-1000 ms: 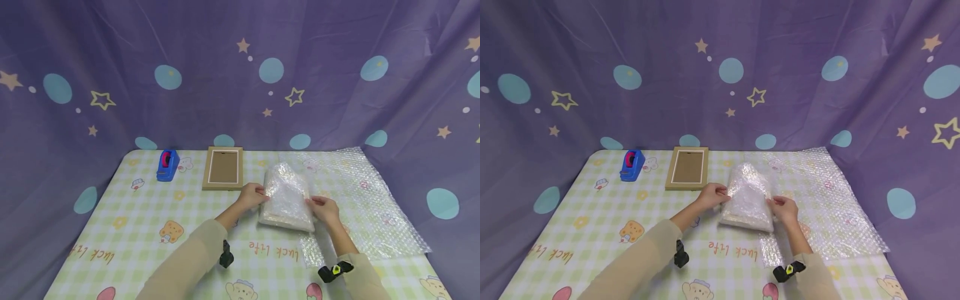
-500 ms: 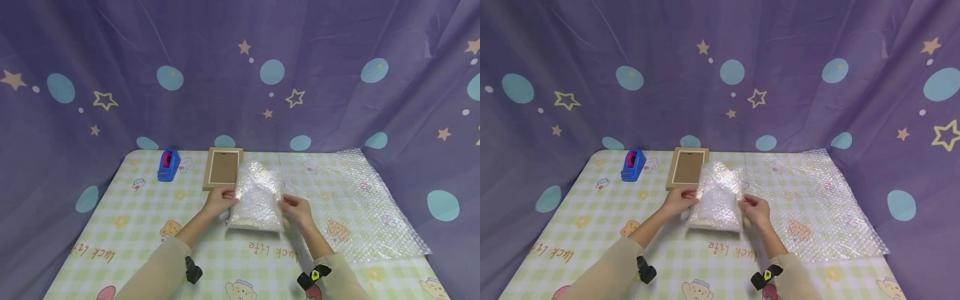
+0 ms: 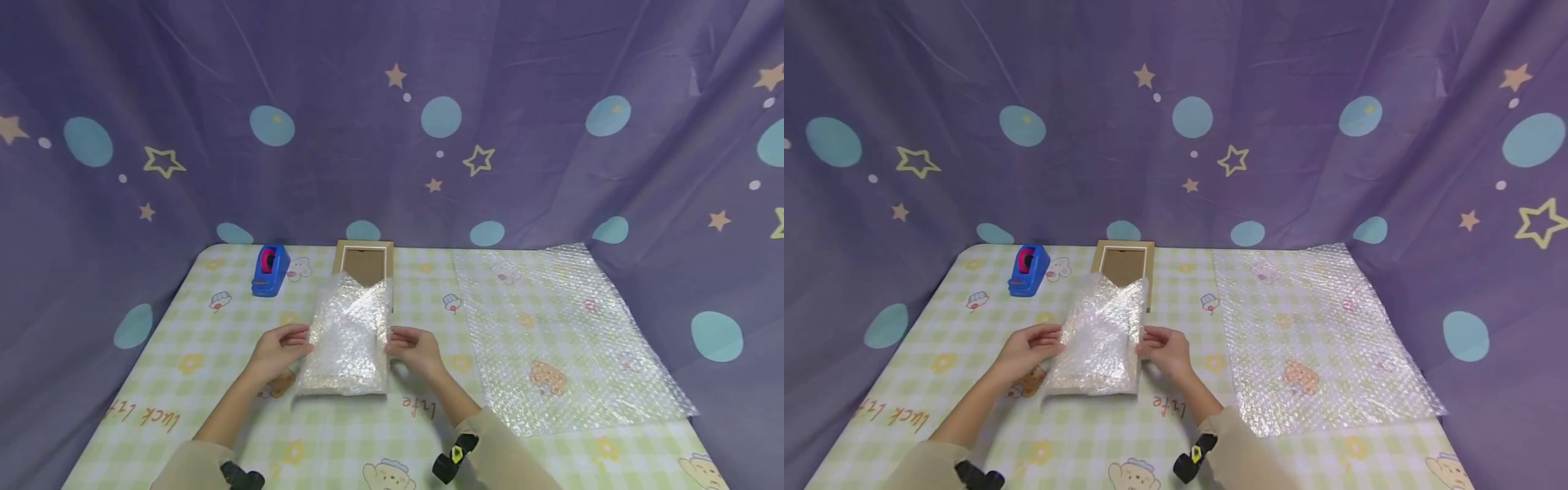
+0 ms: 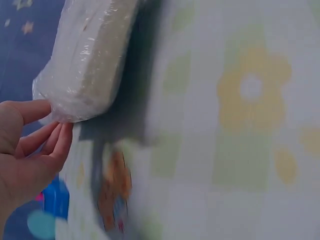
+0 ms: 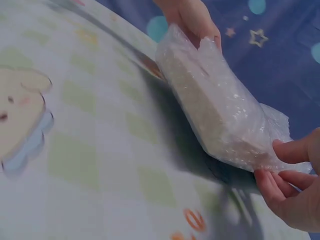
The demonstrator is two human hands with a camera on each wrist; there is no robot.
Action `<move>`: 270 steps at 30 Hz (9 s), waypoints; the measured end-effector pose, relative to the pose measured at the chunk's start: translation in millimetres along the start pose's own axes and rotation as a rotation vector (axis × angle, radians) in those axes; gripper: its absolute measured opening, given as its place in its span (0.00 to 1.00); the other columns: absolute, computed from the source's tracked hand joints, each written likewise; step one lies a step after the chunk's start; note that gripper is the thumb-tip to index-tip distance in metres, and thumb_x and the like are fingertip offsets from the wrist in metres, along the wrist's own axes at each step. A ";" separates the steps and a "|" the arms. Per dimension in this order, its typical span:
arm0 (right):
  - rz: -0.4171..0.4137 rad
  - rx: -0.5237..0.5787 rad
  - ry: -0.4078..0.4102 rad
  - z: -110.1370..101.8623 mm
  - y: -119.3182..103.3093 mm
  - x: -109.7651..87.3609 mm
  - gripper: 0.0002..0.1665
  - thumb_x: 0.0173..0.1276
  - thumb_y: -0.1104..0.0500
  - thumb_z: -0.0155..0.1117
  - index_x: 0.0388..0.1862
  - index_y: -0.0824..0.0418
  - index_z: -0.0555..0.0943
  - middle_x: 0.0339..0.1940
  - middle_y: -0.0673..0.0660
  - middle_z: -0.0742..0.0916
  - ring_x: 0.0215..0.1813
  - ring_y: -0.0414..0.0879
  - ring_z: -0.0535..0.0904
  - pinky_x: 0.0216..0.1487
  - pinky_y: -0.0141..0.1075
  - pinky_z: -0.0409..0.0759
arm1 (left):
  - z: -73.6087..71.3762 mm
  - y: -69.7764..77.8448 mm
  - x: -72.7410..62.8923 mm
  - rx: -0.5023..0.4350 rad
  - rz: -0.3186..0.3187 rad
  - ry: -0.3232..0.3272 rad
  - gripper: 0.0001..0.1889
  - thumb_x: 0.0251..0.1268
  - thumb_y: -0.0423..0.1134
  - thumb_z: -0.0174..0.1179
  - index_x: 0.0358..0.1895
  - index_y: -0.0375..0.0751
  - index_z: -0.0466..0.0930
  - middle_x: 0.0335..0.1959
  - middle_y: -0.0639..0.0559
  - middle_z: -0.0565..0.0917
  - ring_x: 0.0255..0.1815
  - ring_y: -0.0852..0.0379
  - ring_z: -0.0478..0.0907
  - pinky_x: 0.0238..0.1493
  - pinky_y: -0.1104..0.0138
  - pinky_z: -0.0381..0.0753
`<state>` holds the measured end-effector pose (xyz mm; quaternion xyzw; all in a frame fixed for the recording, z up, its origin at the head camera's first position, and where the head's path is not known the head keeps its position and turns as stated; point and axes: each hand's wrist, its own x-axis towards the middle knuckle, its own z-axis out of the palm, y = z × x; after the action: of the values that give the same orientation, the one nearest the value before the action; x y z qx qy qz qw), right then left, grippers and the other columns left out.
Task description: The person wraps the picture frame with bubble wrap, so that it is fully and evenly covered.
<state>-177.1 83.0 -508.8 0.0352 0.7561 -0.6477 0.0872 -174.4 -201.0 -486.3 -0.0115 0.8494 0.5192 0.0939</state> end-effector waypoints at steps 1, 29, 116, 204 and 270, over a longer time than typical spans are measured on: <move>-0.010 0.004 -0.018 6.0 2.1 0.6 0.26 0.55 0.69 0.71 0.54 0.72 0.79 0.48 0.68 0.87 0.44 0.51 0.88 0.47 0.32 0.86 | -5.2 -4.7 -2.1 0.001 -0.007 -0.005 0.27 0.59 0.35 0.65 0.61 0.27 0.71 0.56 0.32 0.79 0.45 0.62 0.82 0.43 0.81 0.80; -0.068 0.090 -0.347 112.2 -3.2 -11.0 0.30 0.58 0.72 0.67 0.61 0.73 0.73 0.53 0.68 0.85 0.53 0.60 0.84 0.50 0.30 0.84 | -105.0 -47.6 -27.1 0.241 -0.278 -0.033 0.32 0.55 0.35 0.65 0.60 0.19 0.66 0.48 0.30 0.81 0.34 0.72 0.74 0.34 0.78 0.76; 0.130 -0.269 0.184 -181.0 19.3 -42.8 0.31 0.74 0.51 0.54 0.69 0.65 0.66 0.66 0.68 0.76 0.64 0.56 0.77 0.54 0.27 0.82 | 74.5 88.6 78.0 0.628 0.204 -0.071 0.20 0.61 0.34 0.56 0.56 0.28 0.75 0.52 0.34 0.81 0.51 0.40 0.79 0.58 0.52 0.80; -0.046 -0.983 0.136 -235.1 53.9 -8.5 0.36 0.66 0.55 0.62 0.67 0.73 0.65 0.70 0.79 0.62 0.70 0.76 0.57 0.70 0.66 0.58 | 211.8 94.4 103.3 1.020 0.412 -0.191 0.33 0.64 0.58 0.57 0.64 0.38 0.69 0.61 0.42 0.74 0.62 0.46 0.71 0.61 0.61 0.77; -0.068 -0.837 0.144 -203.7 -2.5 16.1 0.35 0.70 0.51 0.59 0.67 0.73 0.66 0.65 0.76 0.72 0.65 0.72 0.70 0.63 0.61 0.72 | 125.6 103.9 112.6 0.598 0.256 -0.042 0.28 0.66 0.44 0.59 0.65 0.32 0.68 0.69 0.36 0.68 0.71 0.40 0.66 0.72 0.55 0.68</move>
<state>-210.9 282.4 -479.5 0.0169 0.9587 -0.2831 0.0196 -278.6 -33.2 -469.9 0.1341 0.9567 0.2545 0.0448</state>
